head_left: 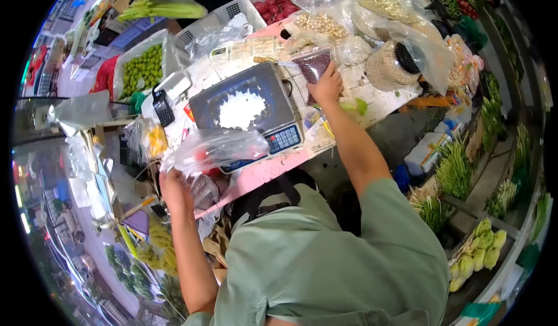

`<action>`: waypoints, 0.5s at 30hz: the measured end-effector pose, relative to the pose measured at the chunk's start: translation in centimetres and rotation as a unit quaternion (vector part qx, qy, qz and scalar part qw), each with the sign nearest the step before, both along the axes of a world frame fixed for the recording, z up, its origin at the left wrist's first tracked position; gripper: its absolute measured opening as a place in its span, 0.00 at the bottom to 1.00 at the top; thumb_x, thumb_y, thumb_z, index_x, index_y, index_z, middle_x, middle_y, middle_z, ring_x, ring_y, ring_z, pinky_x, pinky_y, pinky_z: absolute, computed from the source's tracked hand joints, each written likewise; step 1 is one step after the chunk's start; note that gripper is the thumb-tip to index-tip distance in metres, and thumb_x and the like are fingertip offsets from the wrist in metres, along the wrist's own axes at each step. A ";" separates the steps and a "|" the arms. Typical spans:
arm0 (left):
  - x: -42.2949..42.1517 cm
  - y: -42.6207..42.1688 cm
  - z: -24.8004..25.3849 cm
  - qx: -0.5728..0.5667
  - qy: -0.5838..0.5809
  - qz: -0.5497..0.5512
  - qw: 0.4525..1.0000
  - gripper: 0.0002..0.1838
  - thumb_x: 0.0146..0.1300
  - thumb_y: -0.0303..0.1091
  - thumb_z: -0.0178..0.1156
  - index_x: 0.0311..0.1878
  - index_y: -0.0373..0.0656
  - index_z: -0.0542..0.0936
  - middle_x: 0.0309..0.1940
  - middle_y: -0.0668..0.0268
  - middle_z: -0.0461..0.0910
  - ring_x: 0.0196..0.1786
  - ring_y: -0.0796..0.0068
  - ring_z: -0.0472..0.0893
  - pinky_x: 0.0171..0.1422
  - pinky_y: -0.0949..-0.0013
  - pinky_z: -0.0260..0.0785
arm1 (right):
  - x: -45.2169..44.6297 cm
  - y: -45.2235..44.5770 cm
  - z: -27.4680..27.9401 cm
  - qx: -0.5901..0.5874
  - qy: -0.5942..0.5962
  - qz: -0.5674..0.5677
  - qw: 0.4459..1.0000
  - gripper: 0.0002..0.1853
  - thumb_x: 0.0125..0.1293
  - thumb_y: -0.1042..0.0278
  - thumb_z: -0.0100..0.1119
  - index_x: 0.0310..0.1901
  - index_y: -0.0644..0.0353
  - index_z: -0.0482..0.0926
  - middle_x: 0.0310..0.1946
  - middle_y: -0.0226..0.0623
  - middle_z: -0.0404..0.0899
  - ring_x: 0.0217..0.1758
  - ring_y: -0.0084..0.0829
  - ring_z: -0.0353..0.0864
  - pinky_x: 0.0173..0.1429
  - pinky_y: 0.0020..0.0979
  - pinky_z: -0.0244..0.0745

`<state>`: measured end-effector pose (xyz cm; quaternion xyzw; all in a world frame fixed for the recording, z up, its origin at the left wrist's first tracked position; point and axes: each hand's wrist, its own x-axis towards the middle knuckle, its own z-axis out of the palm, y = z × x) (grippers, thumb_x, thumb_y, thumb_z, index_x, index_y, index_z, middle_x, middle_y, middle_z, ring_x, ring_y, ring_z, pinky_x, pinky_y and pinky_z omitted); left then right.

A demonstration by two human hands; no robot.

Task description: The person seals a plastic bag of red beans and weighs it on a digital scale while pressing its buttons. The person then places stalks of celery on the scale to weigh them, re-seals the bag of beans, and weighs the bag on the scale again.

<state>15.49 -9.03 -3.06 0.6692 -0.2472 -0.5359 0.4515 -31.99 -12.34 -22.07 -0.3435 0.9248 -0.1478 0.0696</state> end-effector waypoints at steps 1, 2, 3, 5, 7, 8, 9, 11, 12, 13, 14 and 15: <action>-1.2 0.0 0.5 -0.014 0.019 -0.008 1.000 0.20 0.67 0.24 0.56 0.63 0.43 0.73 0.44 0.66 0.77 0.42 0.72 0.78 0.53 0.56 0.81 | -0.4 0.0 0.2 -0.029 -0.040 0.004 0.999 0.64 0.49 0.48 0.85 0.82 0.59 0.53 0.71 0.56 0.70 0.76 0.57 0.68 0.77 0.63 0.63; -1.7 0.0 0.3 -0.032 0.025 -0.018 0.999 0.22 0.67 0.20 0.54 0.64 0.42 0.70 0.49 0.63 0.77 0.45 0.70 0.79 0.55 0.55 0.83 | -0.6 0.3 0.5 -0.058 -0.080 0.008 0.995 0.63 0.49 0.51 0.85 0.81 0.61 0.54 0.72 0.56 0.69 0.78 0.57 0.66 0.80 0.62 0.59; -3.1 -0.1 0.7 -0.049 0.004 -0.002 0.999 0.24 0.66 0.18 0.53 0.66 0.43 0.69 0.49 0.62 0.77 0.45 0.70 0.79 0.53 0.57 0.83 | -1.1 0.7 0.7 -0.119 -0.096 0.040 0.987 0.60 0.48 0.54 0.84 0.80 0.60 0.57 0.70 0.57 0.72 0.76 0.57 0.69 0.80 0.57 0.63; -4.3 -1.3 0.8 -0.075 -0.038 0.009 0.996 0.28 0.66 0.15 0.52 0.69 0.44 0.67 0.48 0.61 0.78 0.44 0.71 0.79 0.47 0.62 0.81 | -1.6 1.9 0.3 -0.194 -0.100 0.088 0.972 0.58 0.47 0.59 0.84 0.79 0.62 0.60 0.69 0.57 0.73 0.72 0.57 0.74 0.78 0.52 0.68; -4.5 -2.8 0.2 -0.110 -0.071 0.003 0.991 0.26 0.65 0.15 0.51 0.66 0.45 0.68 0.43 0.62 0.78 0.38 0.74 0.78 0.36 0.66 0.77 | -0.9 3.1 1.3 -0.228 -0.106 0.119 0.960 0.58 0.48 0.61 0.84 0.79 0.62 0.60 0.70 0.56 0.73 0.72 0.55 0.74 0.78 0.51 0.69; -4.4 -3.5 -0.6 -0.143 -0.091 -0.006 0.985 0.24 0.66 0.17 0.50 0.65 0.45 0.69 0.38 0.64 0.77 0.33 0.75 0.76 0.32 0.69 0.73 | -0.2 4.3 3.6 -0.271 -0.201 0.142 0.931 0.59 0.48 0.64 0.84 0.80 0.63 0.59 0.71 0.54 0.72 0.74 0.51 0.74 0.79 0.48 0.69; -4.5 -4.4 -0.9 -0.141 -0.097 -0.012 0.985 0.21 0.66 0.18 0.50 0.62 0.44 0.71 0.37 0.65 0.77 0.31 0.76 0.75 0.30 0.70 0.71 | 0.6 5.6 6.2 -0.309 -0.292 0.161 0.891 0.60 0.48 0.66 0.84 0.81 0.64 0.57 0.73 0.52 0.71 0.75 0.47 0.73 0.80 0.45 0.68; -4.8 -6.7 -2.2 -0.149 -0.129 -0.038 0.980 0.13 0.68 0.22 0.51 0.55 0.40 0.75 0.36 0.66 0.77 0.33 0.77 0.75 0.36 0.71 0.69 | 1.8 7.2 10.3 -0.313 -0.329 0.225 0.862 0.59 0.50 0.69 0.84 0.82 0.65 0.56 0.73 0.51 0.71 0.77 0.42 0.71 0.81 0.42 0.67; -4.8 -7.5 -3.4 -0.150 -0.161 -0.062 0.973 0.09 0.69 0.25 0.52 0.50 0.37 0.77 0.37 0.65 0.79 0.37 0.77 0.75 0.42 0.71 0.70 | 2.6 8.3 12.3 -0.309 -0.371 0.281 0.829 0.59 0.51 0.73 0.83 0.82 0.67 0.54 0.73 0.49 0.71 0.78 0.38 0.70 0.81 0.39 0.66; -5.9 -8.4 -3.8 -0.163 -0.189 -0.068 0.966 0.07 0.70 0.27 0.55 0.45 0.35 0.79 0.37 0.65 0.79 0.38 0.75 0.76 0.46 0.69 0.70 | 3.6 9.2 14.6 -0.278 -0.418 0.297 0.812 0.60 0.51 0.73 0.84 0.83 0.66 0.53 0.75 0.49 0.69 0.79 0.37 0.69 0.82 0.39 0.64; -7.1 -8.6 -3.9 -0.213 -0.220 -0.094 0.947 0.11 0.71 0.34 0.61 0.44 0.34 0.79 0.36 0.60 0.81 0.39 0.69 0.78 0.49 0.63 0.73 | 4.7 9.8 17.1 -0.247 -0.463 0.310 0.793 0.61 0.51 0.74 0.84 0.83 0.66 0.53 0.77 0.48 0.67 0.80 0.37 0.67 0.83 0.39 0.63; -8.2 -8.6 -3.0 -0.168 -0.269 -0.127 0.940 0.16 0.71 0.39 0.64 0.44 0.32 0.80 0.36 0.57 0.83 0.40 0.68 0.80 0.50 0.62 0.74 | 5.8 10.3 19.8 -0.192 -0.555 0.303 0.750 0.63 0.49 0.74 0.85 0.84 0.65 0.53 0.79 0.47 0.64 0.82 0.37 0.65 0.85 0.38 0.60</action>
